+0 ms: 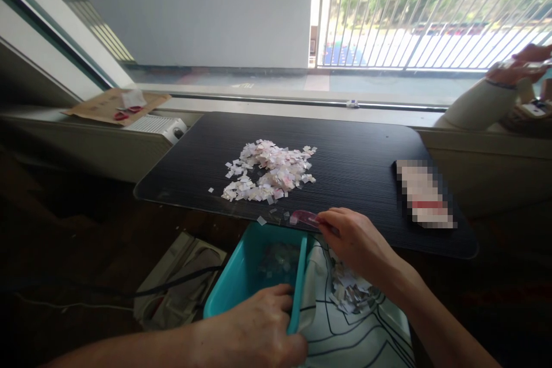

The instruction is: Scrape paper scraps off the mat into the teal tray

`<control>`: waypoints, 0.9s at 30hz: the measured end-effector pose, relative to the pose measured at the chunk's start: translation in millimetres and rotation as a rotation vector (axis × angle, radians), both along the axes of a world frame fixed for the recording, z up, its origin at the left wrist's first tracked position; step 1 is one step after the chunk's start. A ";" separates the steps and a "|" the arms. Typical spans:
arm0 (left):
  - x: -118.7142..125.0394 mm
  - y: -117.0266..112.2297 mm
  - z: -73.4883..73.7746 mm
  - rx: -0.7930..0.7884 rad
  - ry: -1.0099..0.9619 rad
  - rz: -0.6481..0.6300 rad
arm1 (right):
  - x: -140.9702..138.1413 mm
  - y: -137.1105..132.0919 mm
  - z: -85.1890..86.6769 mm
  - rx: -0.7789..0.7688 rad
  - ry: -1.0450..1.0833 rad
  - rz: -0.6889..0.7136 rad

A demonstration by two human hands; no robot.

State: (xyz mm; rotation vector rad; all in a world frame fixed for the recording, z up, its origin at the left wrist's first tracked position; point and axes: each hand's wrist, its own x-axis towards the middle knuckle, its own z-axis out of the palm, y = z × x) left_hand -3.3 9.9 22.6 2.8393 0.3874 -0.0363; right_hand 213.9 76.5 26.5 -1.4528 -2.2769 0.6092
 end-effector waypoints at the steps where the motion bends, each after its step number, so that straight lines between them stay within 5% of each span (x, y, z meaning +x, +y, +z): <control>1: 0.1 -0.2 -0.7 -0.001 0.001 0.000 | -0.6 -0.6 1.2 -0.012 0.004 0.012; 27: 0.2 -0.3 -7.1 -0.002 -0.011 -0.004 | -7.4 3.0 2.1 0.035 -0.029 0.087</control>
